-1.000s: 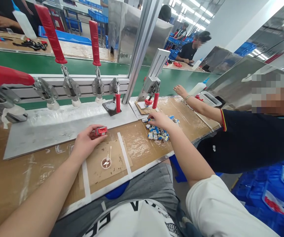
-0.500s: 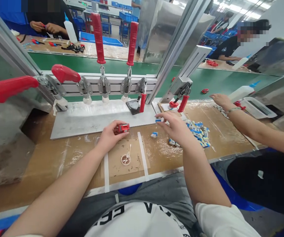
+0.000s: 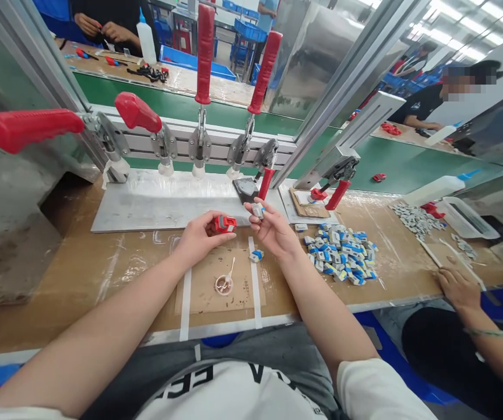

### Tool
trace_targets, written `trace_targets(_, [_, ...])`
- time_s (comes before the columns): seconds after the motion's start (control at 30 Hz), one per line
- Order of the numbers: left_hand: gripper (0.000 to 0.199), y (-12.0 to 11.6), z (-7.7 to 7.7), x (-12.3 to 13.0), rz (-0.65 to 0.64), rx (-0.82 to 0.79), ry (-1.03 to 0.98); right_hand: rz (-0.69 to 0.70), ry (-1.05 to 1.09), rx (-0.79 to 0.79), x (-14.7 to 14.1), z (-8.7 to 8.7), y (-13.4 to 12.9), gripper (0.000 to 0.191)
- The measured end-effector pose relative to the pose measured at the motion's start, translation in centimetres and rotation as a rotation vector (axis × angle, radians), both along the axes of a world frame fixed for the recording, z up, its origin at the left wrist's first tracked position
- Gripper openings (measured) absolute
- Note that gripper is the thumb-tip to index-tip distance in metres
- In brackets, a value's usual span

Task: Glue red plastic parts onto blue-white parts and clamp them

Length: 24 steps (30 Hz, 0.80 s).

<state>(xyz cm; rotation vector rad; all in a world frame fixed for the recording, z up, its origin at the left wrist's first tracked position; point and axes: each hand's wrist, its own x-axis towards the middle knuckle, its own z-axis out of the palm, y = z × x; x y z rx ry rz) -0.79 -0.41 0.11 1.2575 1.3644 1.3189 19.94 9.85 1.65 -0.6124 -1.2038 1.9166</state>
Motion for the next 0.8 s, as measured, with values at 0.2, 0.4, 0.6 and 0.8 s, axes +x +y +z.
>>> trace_targets(0.2, [0.047,-0.1,0.2,-0.1,-0.015,0.086,0.071,-0.025,-0.005,0.053,0.0,-0.6,-0.2,0.042])
trace_targets(0.4, [0.059,-0.1,0.4,0.2,-0.040,-0.048,-0.068,-0.176,-0.133,0.275,-0.7,-1.2,-1.4,0.041])
trace_targets(0.6, [0.056,0.0,0.7,0.5,-0.032,-0.061,-0.032,-0.161,-0.213,0.520,-1.4,-0.3,-2.9,0.029])
trace_targets(0.8, [0.052,-0.2,0.8,0.6,0.011,-0.025,0.058,-0.231,-0.312,0.746,-1.0,0.0,-3.0,0.019])
